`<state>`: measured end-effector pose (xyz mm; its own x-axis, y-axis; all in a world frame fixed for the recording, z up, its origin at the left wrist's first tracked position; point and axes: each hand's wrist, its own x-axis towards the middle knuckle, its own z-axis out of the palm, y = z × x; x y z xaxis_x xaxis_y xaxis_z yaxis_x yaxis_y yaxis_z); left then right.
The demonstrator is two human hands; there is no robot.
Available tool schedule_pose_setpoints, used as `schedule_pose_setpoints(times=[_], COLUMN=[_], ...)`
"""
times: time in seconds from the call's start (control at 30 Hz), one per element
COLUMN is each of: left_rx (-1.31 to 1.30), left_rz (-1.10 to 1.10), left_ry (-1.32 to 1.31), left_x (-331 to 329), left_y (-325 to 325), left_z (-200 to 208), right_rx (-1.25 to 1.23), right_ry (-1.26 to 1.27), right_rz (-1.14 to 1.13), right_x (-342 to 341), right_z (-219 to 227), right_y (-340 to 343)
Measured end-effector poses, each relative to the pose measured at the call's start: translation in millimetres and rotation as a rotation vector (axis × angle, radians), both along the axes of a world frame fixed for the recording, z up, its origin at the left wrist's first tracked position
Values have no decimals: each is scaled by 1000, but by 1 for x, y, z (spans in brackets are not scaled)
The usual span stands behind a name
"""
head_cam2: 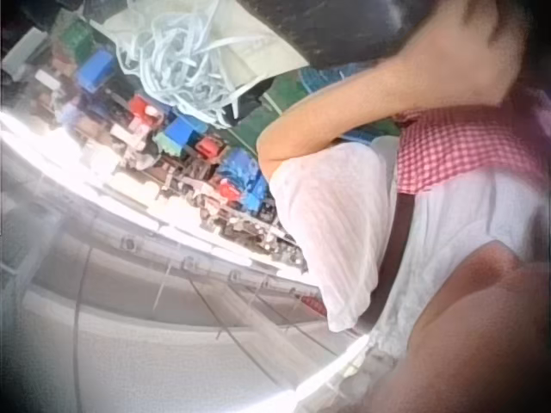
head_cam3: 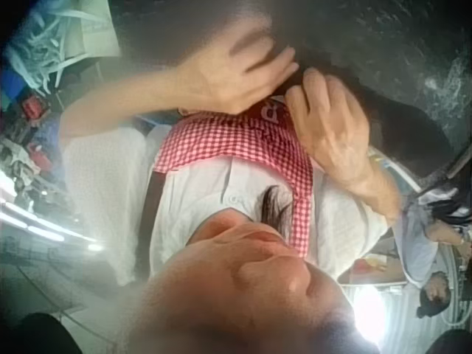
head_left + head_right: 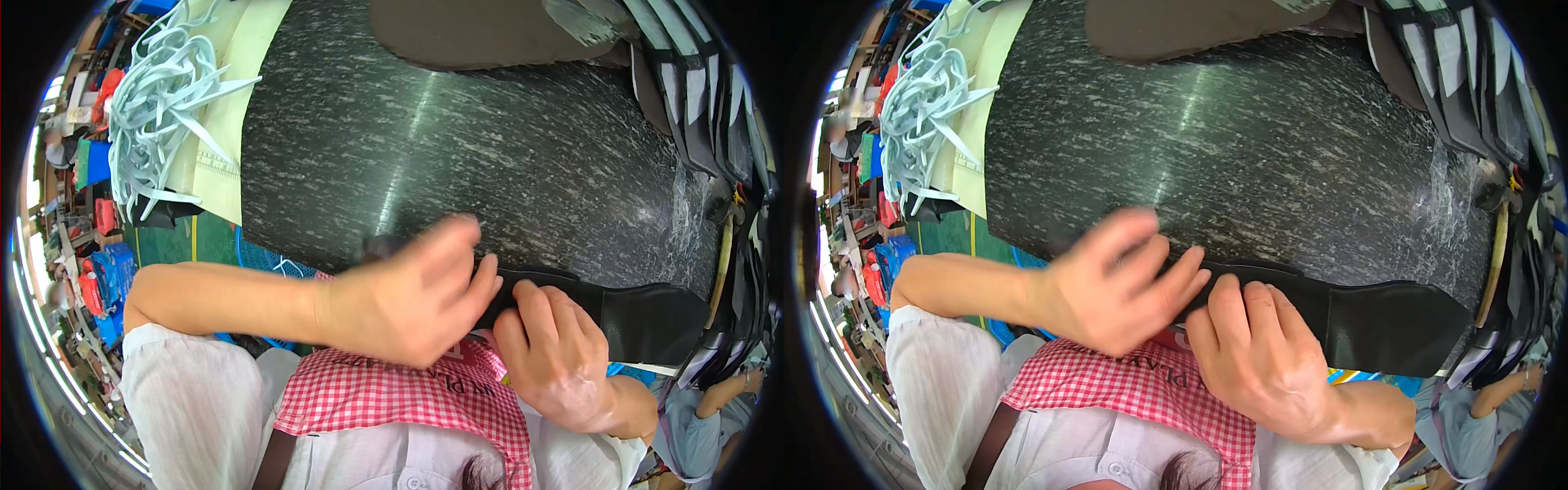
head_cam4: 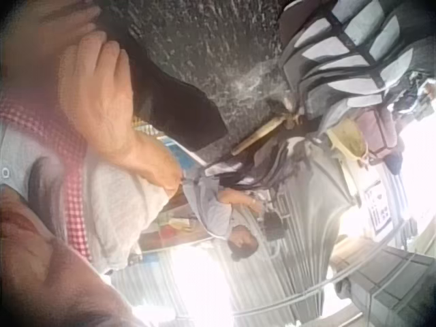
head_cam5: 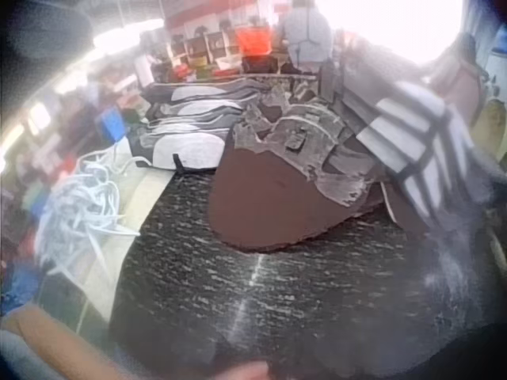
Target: Assembling shoe upper components by hammering edges and applying reinforcement strips.
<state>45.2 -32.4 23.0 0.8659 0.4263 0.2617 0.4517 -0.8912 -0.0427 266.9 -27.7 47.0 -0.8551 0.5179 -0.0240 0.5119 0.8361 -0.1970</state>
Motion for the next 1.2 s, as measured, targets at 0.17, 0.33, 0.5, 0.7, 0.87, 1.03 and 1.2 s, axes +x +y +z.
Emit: schedule_pose_setpoints(times=[0.17, 0.33, 0.5, 0.7, 0.87, 1.03, 1.2], left_rx=[-451, 118, -139, -109, -255, -789, -742], left_rz=[250, 20, 132, 107, 401, 32, -34], left_ry=[-354, -199, -397, -166, -306, -597, -350], left_x=[-31, -38, -39, -60, -83, -12, 11], left_y=[10, -3, -4, -7, 14, -2, -11], left_z=[-10, -15, -30, -21, 30, 4, -38], right_rx=[-46, -118, -64, -167, -176, -189, -438], right_ry=[172, 144, 212, 235, 203, 170, 33], right_rz=[103, 108, 58, 84, 98, 125, -216], right_x=[0, -8, -12, -4, -16, -17, 16], right_z=[0, 1, -9, -12, -10, 1, 23], right_y=[9, 4, 2, 7, 6, 5, 37])
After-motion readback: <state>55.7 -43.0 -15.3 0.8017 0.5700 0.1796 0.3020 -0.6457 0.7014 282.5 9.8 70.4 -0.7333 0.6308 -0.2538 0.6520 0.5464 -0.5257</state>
